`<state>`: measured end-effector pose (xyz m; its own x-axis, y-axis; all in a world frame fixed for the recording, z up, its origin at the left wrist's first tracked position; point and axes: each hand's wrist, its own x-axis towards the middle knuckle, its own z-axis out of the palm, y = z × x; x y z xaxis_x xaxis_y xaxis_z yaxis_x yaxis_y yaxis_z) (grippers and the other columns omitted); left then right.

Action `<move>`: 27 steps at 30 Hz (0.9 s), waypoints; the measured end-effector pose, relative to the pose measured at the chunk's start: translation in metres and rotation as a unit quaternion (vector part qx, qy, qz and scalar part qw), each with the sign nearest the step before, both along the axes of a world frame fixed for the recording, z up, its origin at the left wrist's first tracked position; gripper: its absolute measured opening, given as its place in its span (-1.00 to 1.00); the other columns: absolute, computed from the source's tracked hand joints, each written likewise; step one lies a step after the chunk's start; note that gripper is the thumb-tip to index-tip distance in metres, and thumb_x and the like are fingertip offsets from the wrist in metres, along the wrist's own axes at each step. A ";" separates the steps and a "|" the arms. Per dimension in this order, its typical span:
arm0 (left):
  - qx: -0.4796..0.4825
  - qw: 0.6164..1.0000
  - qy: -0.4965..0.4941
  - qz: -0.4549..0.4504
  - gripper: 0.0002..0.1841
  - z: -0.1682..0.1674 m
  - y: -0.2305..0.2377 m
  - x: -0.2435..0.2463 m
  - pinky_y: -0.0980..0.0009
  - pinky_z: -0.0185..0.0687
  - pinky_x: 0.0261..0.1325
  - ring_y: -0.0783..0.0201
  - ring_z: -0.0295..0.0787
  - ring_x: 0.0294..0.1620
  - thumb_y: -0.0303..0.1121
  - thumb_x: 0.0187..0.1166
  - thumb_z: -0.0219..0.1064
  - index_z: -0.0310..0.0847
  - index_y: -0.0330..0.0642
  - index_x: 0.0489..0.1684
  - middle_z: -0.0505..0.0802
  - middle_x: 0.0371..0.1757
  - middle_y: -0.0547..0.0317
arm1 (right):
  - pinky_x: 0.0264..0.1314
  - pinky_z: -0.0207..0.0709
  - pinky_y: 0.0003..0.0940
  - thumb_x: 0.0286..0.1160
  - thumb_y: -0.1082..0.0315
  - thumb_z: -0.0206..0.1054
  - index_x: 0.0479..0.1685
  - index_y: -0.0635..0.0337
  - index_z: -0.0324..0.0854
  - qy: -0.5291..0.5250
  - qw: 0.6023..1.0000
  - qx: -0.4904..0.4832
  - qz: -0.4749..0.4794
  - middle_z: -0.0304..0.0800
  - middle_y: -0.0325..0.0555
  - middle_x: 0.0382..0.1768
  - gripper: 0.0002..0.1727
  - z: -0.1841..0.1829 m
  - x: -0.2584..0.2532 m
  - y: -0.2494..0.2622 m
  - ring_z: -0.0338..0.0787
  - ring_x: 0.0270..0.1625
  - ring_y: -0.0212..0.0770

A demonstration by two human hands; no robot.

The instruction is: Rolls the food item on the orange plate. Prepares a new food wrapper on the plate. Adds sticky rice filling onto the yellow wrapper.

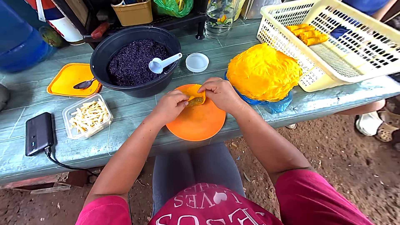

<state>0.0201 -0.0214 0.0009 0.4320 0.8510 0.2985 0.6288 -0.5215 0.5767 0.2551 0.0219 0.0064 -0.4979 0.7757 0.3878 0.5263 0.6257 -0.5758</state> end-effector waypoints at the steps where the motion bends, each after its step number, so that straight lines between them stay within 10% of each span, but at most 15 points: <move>1: -0.002 1.000 -0.001 0.001 -0.80 0.000 0.000 0.000 0.17 0.62 0.40 0.10 0.79 0.21 -0.46 0.67 0.30 0.85 -0.32 0.02 0.87 0.06 -0.07 | 0.33 0.60 -0.14 0.58 0.61 0.14 -0.05 0.20 0.87 -0.005 0.999 -0.026 -0.029 0.87 0.04 0.00 -0.66 0.002 0.000 -0.003 0.79 0.18 -0.07; 5: -0.009 1.000 -0.004 0.000 -0.79 0.000 -0.001 0.000 0.20 0.63 0.39 0.12 0.78 0.20 -0.46 0.68 0.30 0.84 -0.31 0.05 0.86 0.07 -0.06 | -0.02 0.70 -0.10 0.83 0.30 0.07 0.31 0.20 0.65 -0.034 0.974 -0.160 -0.156 0.79 0.04 -0.04 -0.67 0.015 -0.005 -0.022 0.82 -0.16 -0.11; 8: -0.007 1.000 -0.001 0.004 -0.79 0.000 -0.001 0.000 0.21 0.63 0.39 0.12 0.79 0.21 -0.46 0.67 0.31 0.84 -0.31 0.07 0.86 0.08 -0.07 | -0.01 0.66 0.11 0.64 -0.03 0.39 0.43 0.26 0.49 -0.049 0.957 -0.205 -0.198 0.79 0.09 -0.16 -0.40 0.023 -0.007 -0.030 0.80 -0.16 0.06; 15: -0.008 1.000 0.001 0.002 -0.80 0.000 0.000 0.001 0.20 0.64 0.38 0.12 0.79 0.20 -0.46 0.67 0.32 0.85 -0.31 0.04 0.86 0.08 -0.07 | 0.05 0.63 -0.02 0.61 0.43 0.35 0.27 0.19 0.62 -0.013 0.957 -0.217 -0.191 0.78 -0.04 -0.13 -0.70 0.021 -0.014 -0.020 0.77 -0.09 -0.10; 27: -0.028 1.000 0.004 -0.005 -0.76 0.002 -0.001 0.000 0.08 0.55 0.49 0.03 0.73 0.32 -0.39 0.56 0.47 0.84 -0.32 0.06 0.85 0.15 -0.10 | 0.22 0.62 -0.07 0.79 0.36 0.18 0.36 0.16 0.64 -0.105 0.972 -0.211 -0.015 0.89 -0.06 -0.08 -0.70 0.023 -0.020 0.002 0.83 0.02 -0.16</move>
<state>0.0200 -0.0222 0.0028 0.4430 0.8619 0.2467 0.6276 -0.4947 0.6012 0.2350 0.0243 0.0297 -0.5062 0.8590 -0.0769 0.6749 0.3390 -0.6554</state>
